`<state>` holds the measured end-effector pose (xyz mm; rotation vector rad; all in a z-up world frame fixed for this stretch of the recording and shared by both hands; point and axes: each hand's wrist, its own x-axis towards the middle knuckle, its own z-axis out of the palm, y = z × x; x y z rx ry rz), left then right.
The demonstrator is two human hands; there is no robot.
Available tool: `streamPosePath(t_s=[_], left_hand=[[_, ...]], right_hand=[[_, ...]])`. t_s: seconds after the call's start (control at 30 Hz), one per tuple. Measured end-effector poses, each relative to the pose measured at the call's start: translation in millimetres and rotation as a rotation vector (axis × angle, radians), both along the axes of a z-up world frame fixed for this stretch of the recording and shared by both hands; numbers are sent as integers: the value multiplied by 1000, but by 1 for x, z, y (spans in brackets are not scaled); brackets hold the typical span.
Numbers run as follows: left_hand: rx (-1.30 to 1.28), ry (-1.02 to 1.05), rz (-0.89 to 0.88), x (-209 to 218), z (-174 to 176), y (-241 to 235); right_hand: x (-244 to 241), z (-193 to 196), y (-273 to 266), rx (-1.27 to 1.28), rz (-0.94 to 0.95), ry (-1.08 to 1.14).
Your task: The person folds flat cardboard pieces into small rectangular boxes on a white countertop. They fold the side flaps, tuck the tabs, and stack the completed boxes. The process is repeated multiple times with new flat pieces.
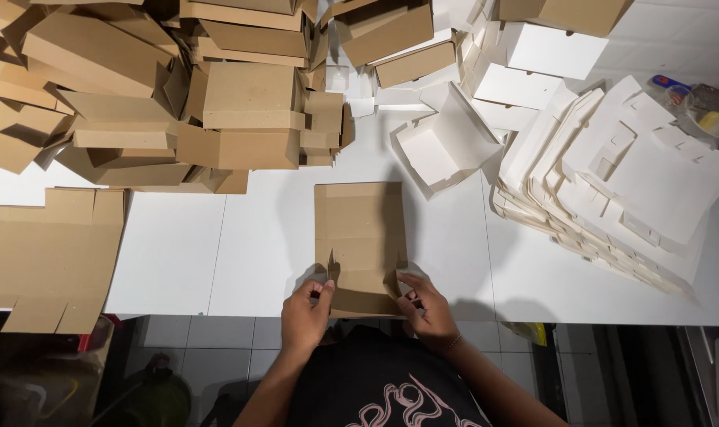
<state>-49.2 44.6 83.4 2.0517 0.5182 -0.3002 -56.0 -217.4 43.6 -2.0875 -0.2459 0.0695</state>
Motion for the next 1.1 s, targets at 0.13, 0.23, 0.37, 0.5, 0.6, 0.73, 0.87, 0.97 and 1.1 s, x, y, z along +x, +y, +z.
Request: streamPosePath(t_s=[0.13, 0.23, 0.37, 0.5, 0.6, 0.73, 0.87, 0.97, 1.1], left_hand=[[-34, 95, 53, 4, 19, -6], [-81, -61, -80, -4, 21, -10], [-196, -228, -123, -14, 1, -16], [-264, -245, -158, -17, 2, -22], [-267, -260, -152, -18, 0, -23], [-215, -268, -171, -19, -24, -21], [-324, -330, -209, -17, -29, -20], [-403, -315, -232, -15, -43, -20], [-458, -320, -245, -12, -62, -18]], right_hand=[[5, 9, 0, 61, -76, 176], [11, -21, -9, 210, -139, 299], [15, -61, -21, 332, -137, 344], [16, -63, -22, 376, -76, 336], [13, -46, -17, 441, -91, 325], [14, -60, -15, 421, -33, 293], [16, -72, -15, 443, 72, 287], [18, -66, -12, 472, 166, 259], [15, -26, -3, 427, 154, 220]])
